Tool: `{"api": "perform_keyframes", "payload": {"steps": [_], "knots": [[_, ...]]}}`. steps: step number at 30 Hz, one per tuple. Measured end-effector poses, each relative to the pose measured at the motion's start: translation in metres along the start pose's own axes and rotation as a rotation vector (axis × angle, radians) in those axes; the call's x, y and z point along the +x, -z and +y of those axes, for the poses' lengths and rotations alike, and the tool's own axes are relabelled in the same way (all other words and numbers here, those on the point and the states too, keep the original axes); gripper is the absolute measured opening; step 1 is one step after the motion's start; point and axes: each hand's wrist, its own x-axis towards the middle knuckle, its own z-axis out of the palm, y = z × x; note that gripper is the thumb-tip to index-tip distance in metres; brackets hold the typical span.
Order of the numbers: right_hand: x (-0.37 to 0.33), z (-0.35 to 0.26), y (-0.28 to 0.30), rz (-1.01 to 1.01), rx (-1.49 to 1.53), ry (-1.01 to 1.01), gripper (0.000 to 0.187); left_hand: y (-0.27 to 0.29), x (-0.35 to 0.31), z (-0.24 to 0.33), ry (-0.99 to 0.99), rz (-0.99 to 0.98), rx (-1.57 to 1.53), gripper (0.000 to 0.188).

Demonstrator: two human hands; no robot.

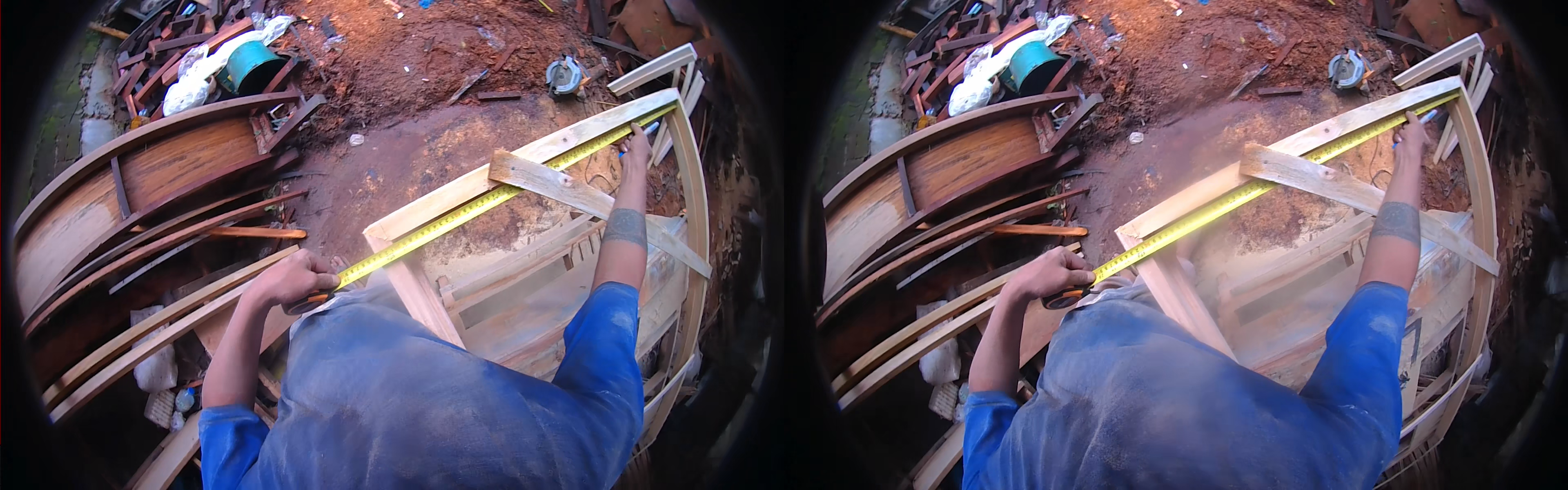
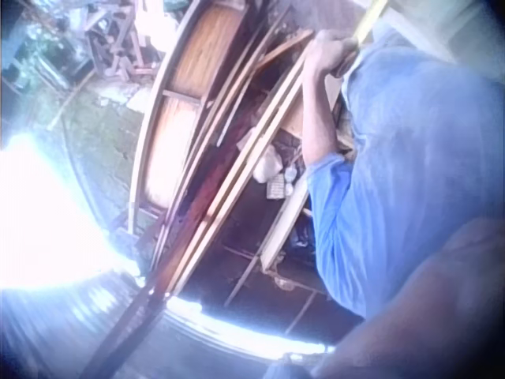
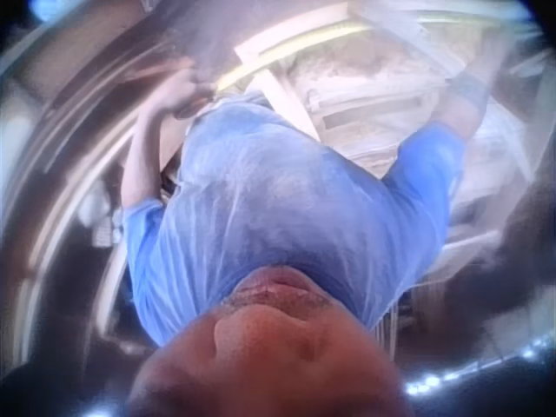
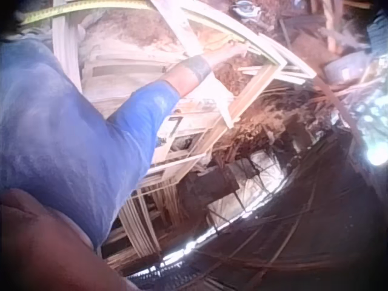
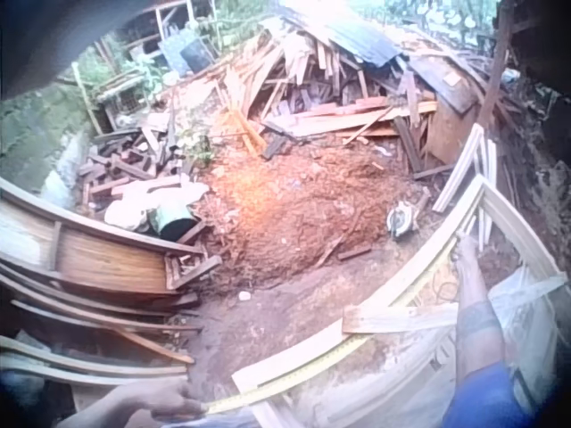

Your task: The person assembles a wooden frame by hammering nails into wooden strips, measuring lengths with a tape measure, marking with a pencil, and smoothing the edges using an angle grinder.

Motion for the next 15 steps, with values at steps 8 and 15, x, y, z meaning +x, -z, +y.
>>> {"api": "perform_keyframes", "payload": {"steps": [8, 15], "knots": [[-0.05, -0.024, -0.032, 0.155, -0.031, 0.159, 0.013, -0.014, -0.018, 0.016, 0.076, 0.126, 0.086, 0.027], [-0.043, -0.017, -0.022, 0.148, -0.004, 0.164, 0.012, -0.016, -0.017, 0.021, 0.057, 0.165, 0.083, 0.027]]}}
